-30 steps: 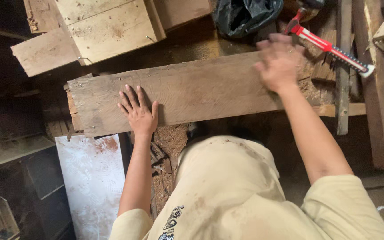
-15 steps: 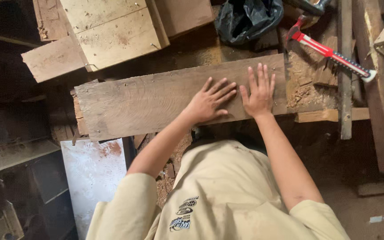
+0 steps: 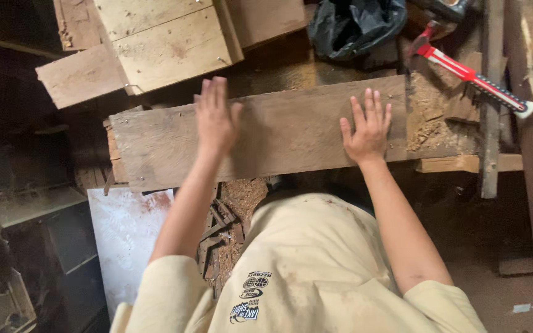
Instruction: The person hammers nails into a wooden plank using a hammer. They then flip the plank over and wipe its surface with both hands.
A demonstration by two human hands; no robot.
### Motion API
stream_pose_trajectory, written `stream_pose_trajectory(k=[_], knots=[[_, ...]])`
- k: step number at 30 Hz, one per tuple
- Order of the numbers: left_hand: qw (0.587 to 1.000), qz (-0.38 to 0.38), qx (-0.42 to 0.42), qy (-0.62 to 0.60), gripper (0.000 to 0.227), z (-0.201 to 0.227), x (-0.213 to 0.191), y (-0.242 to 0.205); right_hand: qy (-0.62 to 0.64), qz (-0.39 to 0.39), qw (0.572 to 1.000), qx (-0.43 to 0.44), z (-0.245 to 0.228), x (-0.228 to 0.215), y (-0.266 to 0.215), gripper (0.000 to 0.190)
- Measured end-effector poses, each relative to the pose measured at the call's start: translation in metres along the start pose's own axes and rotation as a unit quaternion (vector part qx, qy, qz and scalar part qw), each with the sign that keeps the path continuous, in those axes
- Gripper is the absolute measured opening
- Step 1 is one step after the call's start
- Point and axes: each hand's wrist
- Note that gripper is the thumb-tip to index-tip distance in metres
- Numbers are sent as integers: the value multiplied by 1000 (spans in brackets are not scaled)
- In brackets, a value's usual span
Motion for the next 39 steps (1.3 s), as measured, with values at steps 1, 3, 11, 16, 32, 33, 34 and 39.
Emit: stream_pose_trajectory(k=[1,3,11,16,32,33,34,39], knots=[[998,-22,54,4,78,9,6,-9,1,-1,1000,1,1,-1,0,56],[980,-96,160,72,86,33,19,-18,1,-3,1000,2,2,-1,-2,56],[944,-186,213,170,75,43,31,-27,-14,-9,1000,2,6,3,-2,54],[950,-169,170,200,76,-25,10,-30,-4,-11,1000,0,4,3,-3,54],[986,-72,-127,80,80,-122,-8,-73,-10,-3,1000,-2,3,1,-4,52],[990,-100,-66,80,81,-100,-1,-74,-10,0,1000,-4,3,1,-1,52],[989,-126,-4,80,82,-84,3,-74,-11,4,1000,-7,2,2,1,52],[977,-108,130,129,79,-68,15,-74,-11,7,1000,-4,2,3,-2,51]])
Point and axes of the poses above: each hand's wrist, its own y-axis towards the middle knuckle, its own x-axis out of the palm, z = x × y, and after that the axes turned 11 degrees about -z, right-handed
